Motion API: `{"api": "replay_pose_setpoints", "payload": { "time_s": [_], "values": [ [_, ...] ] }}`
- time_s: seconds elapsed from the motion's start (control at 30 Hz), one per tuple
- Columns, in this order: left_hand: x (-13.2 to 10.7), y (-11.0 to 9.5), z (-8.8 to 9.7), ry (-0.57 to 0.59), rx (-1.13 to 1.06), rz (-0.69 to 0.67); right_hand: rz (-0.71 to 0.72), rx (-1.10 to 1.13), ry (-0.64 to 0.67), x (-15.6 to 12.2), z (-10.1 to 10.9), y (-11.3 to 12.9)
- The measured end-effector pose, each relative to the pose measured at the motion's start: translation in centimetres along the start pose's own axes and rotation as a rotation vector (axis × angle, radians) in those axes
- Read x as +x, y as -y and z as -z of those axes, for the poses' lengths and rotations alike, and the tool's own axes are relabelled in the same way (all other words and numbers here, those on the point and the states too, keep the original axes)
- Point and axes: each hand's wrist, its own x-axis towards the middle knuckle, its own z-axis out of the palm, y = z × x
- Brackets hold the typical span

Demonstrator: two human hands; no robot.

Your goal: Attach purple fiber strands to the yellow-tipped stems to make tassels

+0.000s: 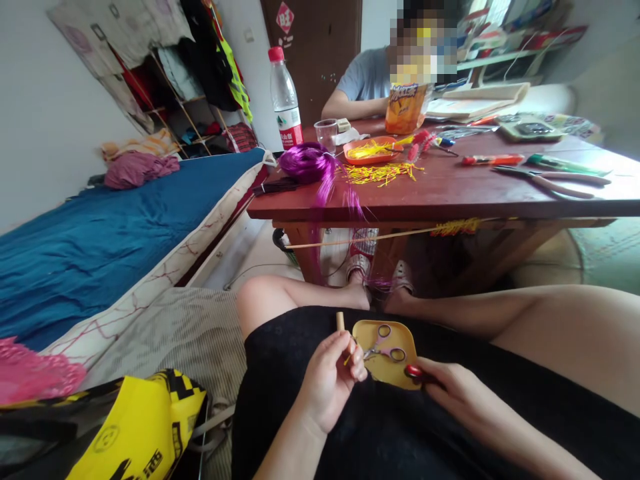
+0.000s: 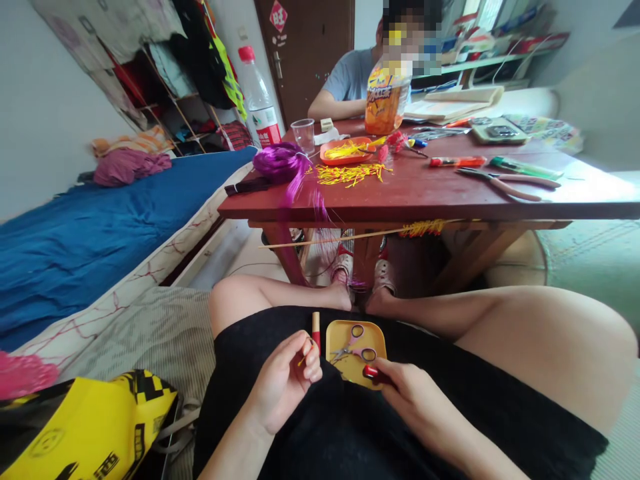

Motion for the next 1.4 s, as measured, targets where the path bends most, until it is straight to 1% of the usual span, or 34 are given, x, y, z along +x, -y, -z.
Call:
{"api": "replay_pose_setpoints", "payload": {
  "time_s": [0.03,0.07,0.13,0.17,0.2,0.23,0.37,0.57,0.7,0.83,1.03,1.4],
  "values": [
    [-0.1,0.3,-0.2,0.01,0.001,0.021,-0.04,0.146,-0.037,-0.8,0.5,0.5],
    [-0.2,0.5,-0.4,0.022,0.003,0.043,-0.098,0.407,-0.073,-1.4,0.8,1.0],
    [-0.5,1.0,-0.9,0.042,0.011,0.079,-0.172,0.883,-0.108,-1.5,0.7,2.4],
    [-0.7,1.2,-1.1,0.05,0.015,0.092,-0.189,1.058,-0.118,-1.2,0.4,3.1],
    [-0.8,1.4,-1.2,0.055,0.02,0.102,-0.194,1.158,-0.128,-0.7,0.1,3.7],
    [-1.0,1.6,-1.3,0.06,0.023,0.11,-0.196,1.204,-0.141,-0.1,-0.3,4.3],
    [-1.3,2.1,-1.3,0.065,0.019,0.121,-0.218,1.234,-0.173,1.5,-1.6,6.0],
    [-1.2,2.8,-1.1,0.056,-0.049,0.109,-0.283,1.311,-0.228,1.3,-2.3,6.8],
    [-1.2,2.8,-1.1,0.056,-0.053,0.105,-0.3,1.343,-0.243,1.4,-2.4,6.9],
    [-1.3,2.6,-1.1,0.062,-0.051,0.104,-0.276,1.361,-0.225,1.5,-2.5,6.6],
    [-1.2,2.6,-1.1,0.062,-0.034,0.098,-0.202,1.38,-0.201,1.6,-2.9,6.3],
    [-1.3,2.8,-1.1,0.061,-0.027,0.097,-0.157,1.42,-0.2,1.5,-2.7,6.6]
  ]
}}
